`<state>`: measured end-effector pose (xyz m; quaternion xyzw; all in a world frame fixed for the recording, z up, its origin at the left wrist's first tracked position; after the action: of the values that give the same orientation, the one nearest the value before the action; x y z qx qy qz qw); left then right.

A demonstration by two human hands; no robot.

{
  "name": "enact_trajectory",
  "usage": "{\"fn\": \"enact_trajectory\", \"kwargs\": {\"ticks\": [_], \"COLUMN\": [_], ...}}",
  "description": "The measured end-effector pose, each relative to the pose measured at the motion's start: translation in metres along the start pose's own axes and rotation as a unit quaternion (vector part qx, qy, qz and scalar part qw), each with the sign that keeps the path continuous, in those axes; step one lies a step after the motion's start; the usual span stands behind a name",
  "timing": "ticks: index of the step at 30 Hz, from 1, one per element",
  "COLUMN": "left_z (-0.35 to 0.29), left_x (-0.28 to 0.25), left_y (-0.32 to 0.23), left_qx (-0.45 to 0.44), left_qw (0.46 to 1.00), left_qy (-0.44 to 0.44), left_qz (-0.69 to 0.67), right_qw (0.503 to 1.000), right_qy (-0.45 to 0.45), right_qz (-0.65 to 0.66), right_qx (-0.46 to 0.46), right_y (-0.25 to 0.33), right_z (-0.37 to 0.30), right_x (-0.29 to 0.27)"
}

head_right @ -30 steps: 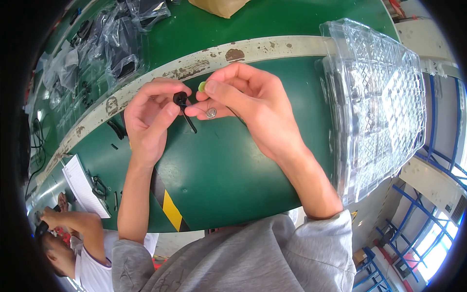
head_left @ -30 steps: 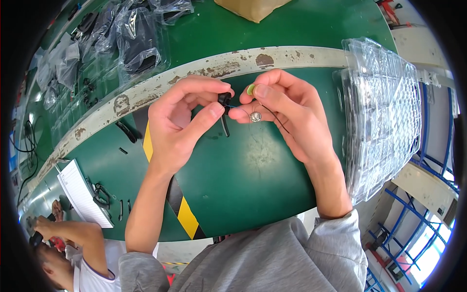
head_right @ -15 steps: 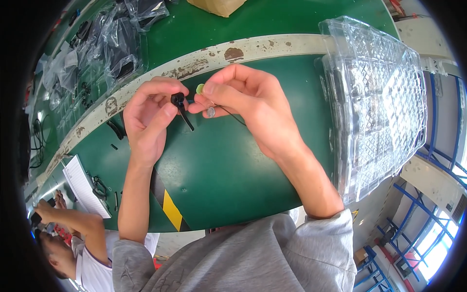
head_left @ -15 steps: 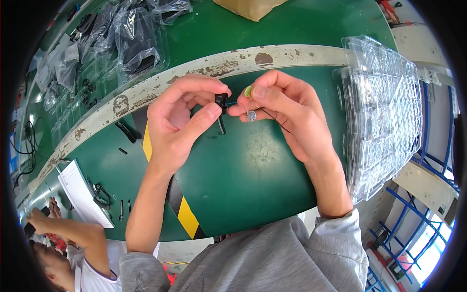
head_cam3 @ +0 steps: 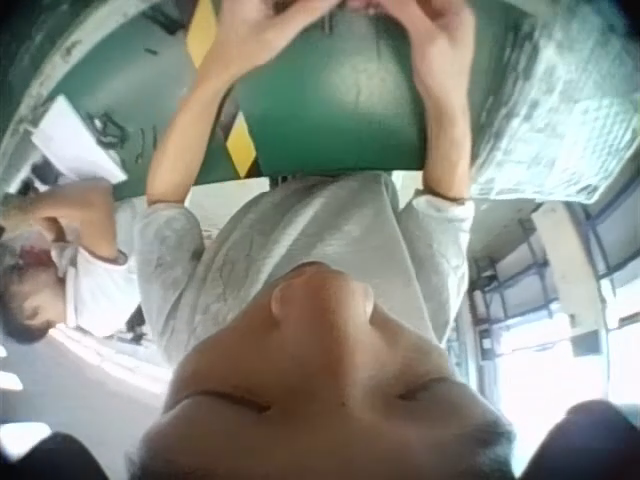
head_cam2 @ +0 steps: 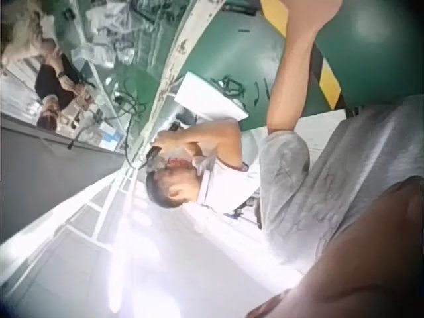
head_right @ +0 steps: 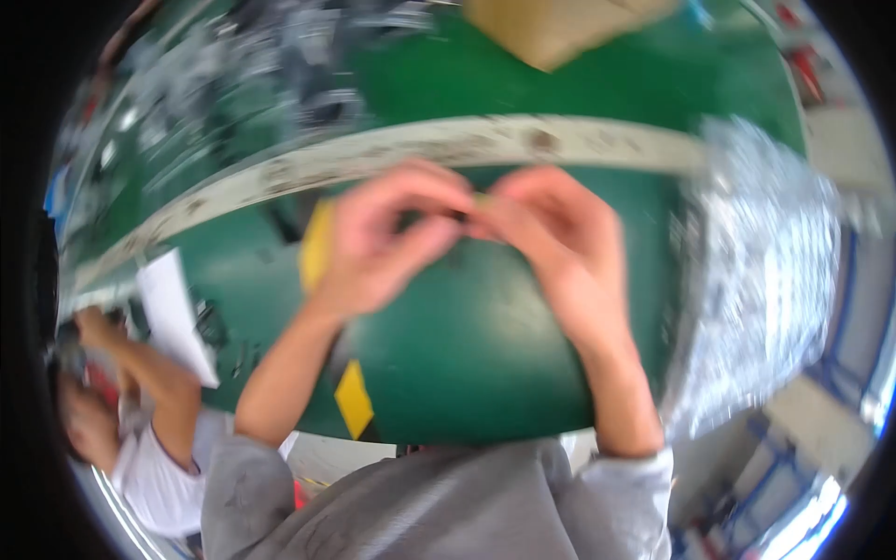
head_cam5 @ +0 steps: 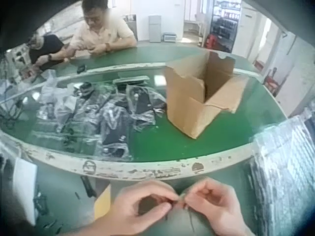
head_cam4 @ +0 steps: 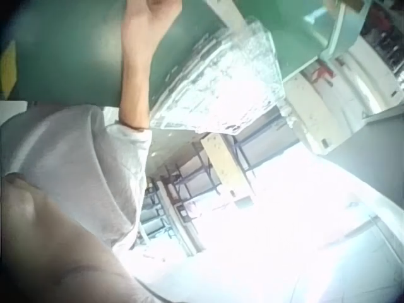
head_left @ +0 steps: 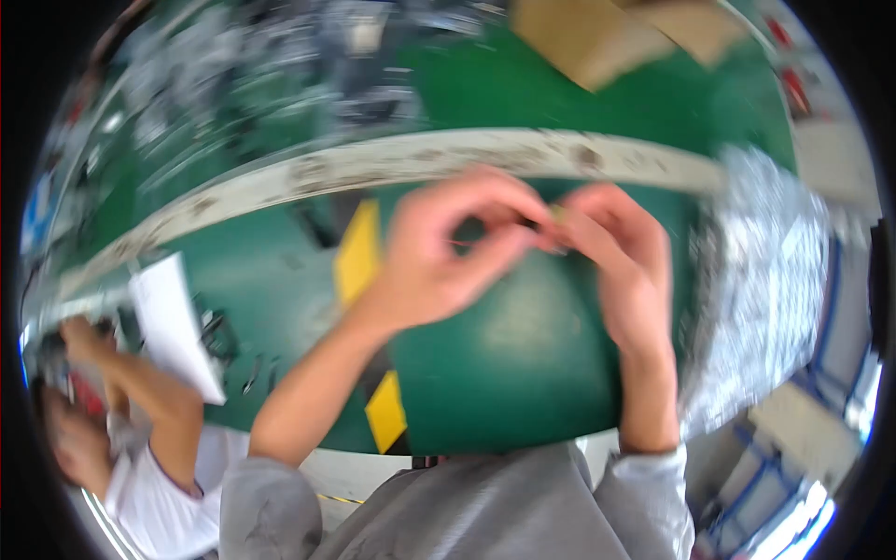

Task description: The person assembles small electronic components and plastic parts at a factory workbench, using an electric screwdriver to join them.

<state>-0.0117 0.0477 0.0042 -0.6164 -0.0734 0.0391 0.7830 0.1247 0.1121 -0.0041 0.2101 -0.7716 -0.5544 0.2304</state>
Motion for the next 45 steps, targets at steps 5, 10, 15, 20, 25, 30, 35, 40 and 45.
{"fn": "enact_trajectory", "kwargs": {"ticks": [5, 10, 15, 20, 25, 30, 35, 40, 45], "left_z": [0.007, -0.006, -0.01, -0.01, -0.006, -0.007, -0.008, -0.005, -0.009], "left_x": [0.012, 0.008, 0.003, 0.003, 0.001, -0.007, -0.008, 0.001, -0.009], "left_y": [0.003, 0.011, 0.002, 0.002, 0.003, 0.009, 0.003, 0.001, 0.007], "left_qx": [0.009, -0.018, 0.036, 0.023, 0.039, 0.046, 0.026, 0.016, -0.032], "left_qw": [1.0, 0.998, 0.997, 0.999, 0.995, 0.99, 0.993, 0.989, 0.978], "left_qy": [-0.012, -0.015, -0.048, -0.038, -0.055, -0.082, -0.066, -0.042, -0.033], "left_qz": [-0.017, -0.052, -0.045, -0.029, -0.072, -0.101, -0.093, -0.144, -0.204], "right_qw": [0.994, 0.99, 0.994, 0.983, 0.987, 0.982, 0.974, 0.974, 0.975], "right_qy": [-0.033, -0.014, 0.02, 0.01, 0.024, 0.026, 0.014, -0.003, -0.051], "right_qz": [-0.083, -0.122, -0.071, -0.154, -0.114, -0.15, -0.176, -0.17, -0.187], "right_qx": [-0.057, -0.067, -0.08, -0.097, -0.109, -0.11, -0.139, -0.15, -0.111], "right_y": [0.01, -0.008, -0.007, 0.015, -0.002, 0.001, 0.005, 0.004, 0.011], "right_z": [-0.009, -0.002, 0.003, -0.006, 0.004, 0.003, -0.002, -0.009, -0.01], "right_x": [-0.02, -0.019, -0.015, 0.0, -0.01, -0.005, -0.006, -0.014, 0.005]}}
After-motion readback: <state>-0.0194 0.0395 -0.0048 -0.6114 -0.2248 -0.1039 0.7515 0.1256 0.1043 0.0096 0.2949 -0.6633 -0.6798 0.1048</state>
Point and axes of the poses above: each hand's wrist, its own z-axis towards the middle knuckle, its own x-axis out of the palm, y = z × x, the point moved 9 cm from there along z, towards the middle knuckle, and after that the axes turned 1 degree about y, right-handed, at the moved point
